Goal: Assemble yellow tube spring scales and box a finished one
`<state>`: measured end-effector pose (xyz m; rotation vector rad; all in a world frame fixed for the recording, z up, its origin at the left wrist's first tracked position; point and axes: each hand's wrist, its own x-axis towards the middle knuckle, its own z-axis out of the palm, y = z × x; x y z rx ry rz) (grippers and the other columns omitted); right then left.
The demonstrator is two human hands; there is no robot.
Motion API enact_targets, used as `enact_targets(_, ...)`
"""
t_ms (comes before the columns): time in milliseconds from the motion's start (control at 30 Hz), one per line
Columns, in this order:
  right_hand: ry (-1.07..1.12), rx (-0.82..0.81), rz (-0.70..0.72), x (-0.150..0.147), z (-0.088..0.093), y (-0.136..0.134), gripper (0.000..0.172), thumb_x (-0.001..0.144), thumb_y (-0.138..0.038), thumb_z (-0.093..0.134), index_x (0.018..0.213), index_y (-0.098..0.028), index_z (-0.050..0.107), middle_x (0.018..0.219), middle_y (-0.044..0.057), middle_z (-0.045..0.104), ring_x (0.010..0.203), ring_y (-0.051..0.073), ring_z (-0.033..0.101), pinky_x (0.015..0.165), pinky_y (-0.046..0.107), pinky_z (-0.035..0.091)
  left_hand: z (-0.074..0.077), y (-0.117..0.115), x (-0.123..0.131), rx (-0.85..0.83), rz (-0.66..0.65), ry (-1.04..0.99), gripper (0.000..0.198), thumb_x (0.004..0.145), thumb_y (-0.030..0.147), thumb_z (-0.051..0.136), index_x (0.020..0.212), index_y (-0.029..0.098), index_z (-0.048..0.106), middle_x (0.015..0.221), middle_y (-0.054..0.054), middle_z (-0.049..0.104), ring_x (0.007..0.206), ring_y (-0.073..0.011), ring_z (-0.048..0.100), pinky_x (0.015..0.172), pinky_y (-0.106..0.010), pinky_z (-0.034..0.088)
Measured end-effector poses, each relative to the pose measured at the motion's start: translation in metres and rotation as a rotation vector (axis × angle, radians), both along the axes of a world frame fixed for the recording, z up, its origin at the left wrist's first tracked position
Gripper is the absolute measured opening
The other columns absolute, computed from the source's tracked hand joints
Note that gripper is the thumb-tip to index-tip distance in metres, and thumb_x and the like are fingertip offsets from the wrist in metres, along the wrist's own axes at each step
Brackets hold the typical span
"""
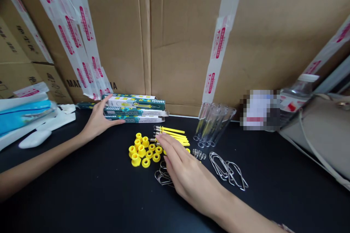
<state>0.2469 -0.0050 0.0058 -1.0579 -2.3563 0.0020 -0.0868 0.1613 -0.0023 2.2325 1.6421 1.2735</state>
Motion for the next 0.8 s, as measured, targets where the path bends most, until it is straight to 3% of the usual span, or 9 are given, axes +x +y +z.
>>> enact_targets(167, -0.036, 0.01, 0.008, 0.008, -0.004, -0.009, 0.062, 0.105, -0.007, 0.039, 0.163, -0.018, 0.022, 0.162, 0.016, 0.048, 0.151, 0.023, 0.043, 0.122, 0.048, 0.041, 0.0, -0.005, 0.011, -0.008, -0.015, 0.005, 0.108, 0.067, 0.039, 0.095, 0.158, 0.032, 0.037, 0.146, -0.013, 0.048, 0.141, -0.0405, 0.044, 0.119, -0.061, 0.036)
enact_targets(567, -0.06, -0.023, 0.012, 0.012, -0.008, -0.016, 0.056, 0.105, -0.01, 0.041, 0.16, -0.015, 0.029, 0.157, 0.018, 0.055, 0.145, 0.025, 0.052, 0.116, 0.044, 0.048, -0.01, -0.014, 0.048, -0.018, -0.121, 0.024, 0.114, 0.073, 0.038, 0.093, 0.163, 0.041, 0.023, 0.145, -0.01, 0.045, 0.139, -0.0383, 0.049, 0.118, -0.06, 0.04)
enact_targets(700, -0.064, -0.032, -0.007, 0.014, -0.011, -0.017, 0.058, 0.106, -0.012, 0.041, 0.162, -0.018, 0.025, 0.157, 0.018, 0.054, 0.145, 0.026, 0.052, 0.115, 0.046, 0.049, -0.014, -0.011, 0.031, -0.004, -0.104, 0.023, 0.112, 0.079, 0.047, 0.086, 0.165, 0.033, 0.015, 0.147, -0.015, 0.043, 0.131, -0.0346, 0.059, 0.104, -0.049, 0.057)
enact_targets(800, -0.065, -0.048, -0.013, 0.015, -0.013, -0.017, 0.057, 0.106, -0.013, 0.04, 0.161, -0.019, 0.026, 0.157, 0.017, 0.055, 0.144, 0.026, 0.053, 0.115, 0.045, 0.048, -0.007, -0.001, 0.002, 0.043, -0.046, 0.084, 0.084, 0.088, 0.05, 0.076, 0.158, 0.027, 0.035, 0.145, -0.015, 0.046, 0.128, -0.0341, 0.06, 0.098, -0.047, 0.06)
